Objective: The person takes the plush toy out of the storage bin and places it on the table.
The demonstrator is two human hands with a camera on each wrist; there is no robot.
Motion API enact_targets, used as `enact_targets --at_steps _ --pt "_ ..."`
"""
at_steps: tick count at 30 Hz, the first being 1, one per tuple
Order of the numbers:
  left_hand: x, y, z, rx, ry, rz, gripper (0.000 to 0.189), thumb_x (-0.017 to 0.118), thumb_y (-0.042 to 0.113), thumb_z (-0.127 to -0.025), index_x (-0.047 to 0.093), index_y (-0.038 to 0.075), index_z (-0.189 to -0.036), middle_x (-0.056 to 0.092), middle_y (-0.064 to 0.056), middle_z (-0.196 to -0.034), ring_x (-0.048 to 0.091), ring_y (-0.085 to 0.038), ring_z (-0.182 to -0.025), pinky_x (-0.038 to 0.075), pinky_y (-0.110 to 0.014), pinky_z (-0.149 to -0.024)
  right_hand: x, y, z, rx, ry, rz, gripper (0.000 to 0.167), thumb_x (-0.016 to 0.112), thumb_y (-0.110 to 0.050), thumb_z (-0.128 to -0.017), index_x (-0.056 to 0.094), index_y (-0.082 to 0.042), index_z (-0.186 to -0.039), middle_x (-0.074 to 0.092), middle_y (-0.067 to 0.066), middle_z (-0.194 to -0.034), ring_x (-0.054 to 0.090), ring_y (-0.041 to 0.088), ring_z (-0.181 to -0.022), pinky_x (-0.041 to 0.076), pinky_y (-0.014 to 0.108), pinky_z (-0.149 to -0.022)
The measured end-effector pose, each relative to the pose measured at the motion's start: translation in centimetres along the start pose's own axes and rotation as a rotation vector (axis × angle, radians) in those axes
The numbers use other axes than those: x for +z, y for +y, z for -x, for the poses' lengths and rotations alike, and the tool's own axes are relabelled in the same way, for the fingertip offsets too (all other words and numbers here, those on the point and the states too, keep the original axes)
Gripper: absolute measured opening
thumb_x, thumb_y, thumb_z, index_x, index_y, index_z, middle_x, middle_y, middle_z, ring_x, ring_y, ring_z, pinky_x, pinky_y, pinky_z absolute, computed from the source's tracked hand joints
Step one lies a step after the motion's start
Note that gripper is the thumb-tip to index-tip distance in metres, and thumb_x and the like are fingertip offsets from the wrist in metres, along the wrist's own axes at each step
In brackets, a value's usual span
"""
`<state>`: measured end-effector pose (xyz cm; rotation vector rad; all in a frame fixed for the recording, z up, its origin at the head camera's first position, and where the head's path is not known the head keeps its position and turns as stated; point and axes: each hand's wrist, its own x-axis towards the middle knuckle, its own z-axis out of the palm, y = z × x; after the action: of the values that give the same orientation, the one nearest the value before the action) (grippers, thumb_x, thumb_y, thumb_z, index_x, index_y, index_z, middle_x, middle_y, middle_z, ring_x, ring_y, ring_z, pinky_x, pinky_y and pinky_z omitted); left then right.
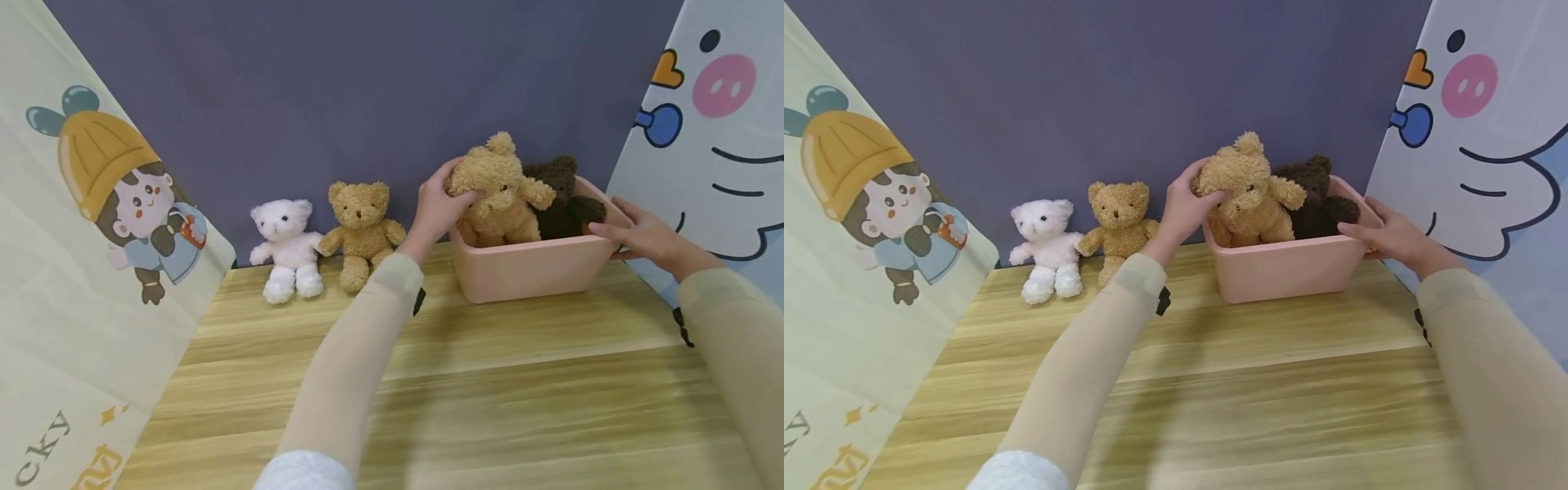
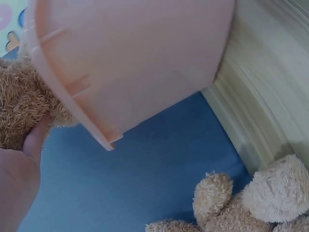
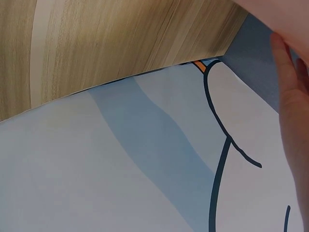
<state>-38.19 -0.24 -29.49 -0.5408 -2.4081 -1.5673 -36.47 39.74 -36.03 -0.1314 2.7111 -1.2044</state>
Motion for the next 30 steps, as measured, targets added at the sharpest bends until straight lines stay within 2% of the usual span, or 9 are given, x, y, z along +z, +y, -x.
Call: enact_targets --at_steps 4,9,12,13,15,19,20,22,30 --pt "-0.8 0.4 0.2 -0.015 0.037 0.056 0.072 0.082 0.043 -0.094 0.048 0.041 -0.158 0.04 0.009 -0.17 0.037 -0.018 -0.16 0.045 -0.05 -0.123 0.0 -0.1 0.1 -0.004 0.001 -0.007 0.108 0.053 -0.058 -0.106 -0.028 -0.019 -0.165 -0.012 0.04 -0.171 0.025 0.067 -0.15 0.054 0.066 -0.104" --pt "-1.3 0.4 0.7 -0.012 0.095 0.114 0.073 0.084 0.044 -0.092 0.05 0.042 -0.156 0.042 0.011 -0.168 0.037 -0.015 -0.16 0.043 -0.049 -0.124 0.0 -0.1 0.2 -0.002 0.0 -0.012 0.109 0.054 -0.058 -0.106 -0.027 -0.018 -0.165 -0.007 0.043 -0.17 0.026 0.066 -0.149 0.058 0.063 -0.1" --pt "-1.4 0.4 1.2 -0.001 0.146 0.151 0.073 0.085 0.043 -0.091 0.051 0.041 -0.155 0.044 0.01 -0.167 0.04 -0.017 -0.158 0.046 -0.048 -0.122 0.0 -0.1 0.2 -0.003 0.002 -0.011 0.108 0.054 -0.058 -0.106 -0.029 -0.018 -0.164 -0.005 0.044 -0.17 0.027 0.066 -0.149 0.056 0.065 -0.102" --pt "-1.5 0.4 1.3 -0.001 0.16 0.173 0.073 0.086 0.043 -0.091 0.051 0.041 -0.155 0.044 0.01 -0.166 0.049 -0.023 -0.151 0.051 -0.049 -0.117 0.0 -0.2 0.2 -0.002 0.004 -0.01 0.108 0.053 -0.058 -0.106 -0.029 -0.018 -0.164 -0.004 0.044 -0.169 0.027 0.066 -0.149 0.055 0.066 -0.102" --pt "-1.6 0.4 1.6 0.004 0.198 0.199 0.073 0.086 0.042 -0.09 0.052 0.04 -0.155 0.046 0.01 -0.165 0.052 -0.022 -0.148 0.053 -0.046 -0.114 -0.1 -0.2 0.1 0.002 0.006 -0.008 0.108 0.053 -0.059 -0.106 -0.029 -0.019 -0.164 -0.003 0.044 -0.17 0.029 0.066 -0.148 0.054 0.067 -0.104" --pt "-1.6 0.3 2.0 0.024 0.256 0.285 0.072 0.087 0.035 -0.091 0.054 0.037 -0.154 0.057 0.006 -0.155 0.066 -0.022 -0.13 0.06 -0.039 -0.102 -0.1 -0.3 0.2 0.006 0.005 -0.009 0.108 0.053 -0.059 -0.106 -0.029 -0.019 -0.164 -0.004 0.044 -0.17 0.028 0.066 -0.149 0.052 0.068 -0.106" --pt "-1.6 0.2 2.1 0.032 0.271 0.295 0.071 0.088 0.034 -0.091 0.055 0.036 -0.154 0.06 0.005 -0.152 0.063 -0.016 -0.133 0.059 -0.035 -0.104 -0.1 -0.3 0.1 0.007 0.004 -0.01 0.108 0.053 -0.059 -0.106 -0.029 -0.019 -0.164 -0.004 0.043 -0.17 0.028 0.066 -0.149 0.052 0.068 -0.105" --pt "-1.6 0.1 2.3 0.047 0.285 0.344 0.07 0.087 0.032 -0.091 0.055 0.034 -0.154 0.064 0.003 -0.146 0.068 -0.017 -0.125 0.062 -0.033 -0.098 -0.2 -0.3 0.1 0.007 0.003 -0.014 0.108 0.053 -0.059 -0.106 -0.029 -0.019 -0.164 -0.005 0.043 -0.17 0.028 0.066 -0.149 0.054 0.067 -0.104" --pt "-1.4 -0.4 4.1 0.074 0.351 0.508 0.066 0.086 0.03 -0.092 0.056 0.037 -0.15 0.063 0.003 -0.142 0.069 -0.016 -0.122 0.063 -0.033 -0.097 -0.1 -0.2 0.0 0.012 0.0 -0.022 0.109 0.054 -0.06 -0.105 -0.029 -0.021 -0.164 -0.005 0.043 -0.17 0.028 0.065 -0.149 0.055 0.065 -0.103"
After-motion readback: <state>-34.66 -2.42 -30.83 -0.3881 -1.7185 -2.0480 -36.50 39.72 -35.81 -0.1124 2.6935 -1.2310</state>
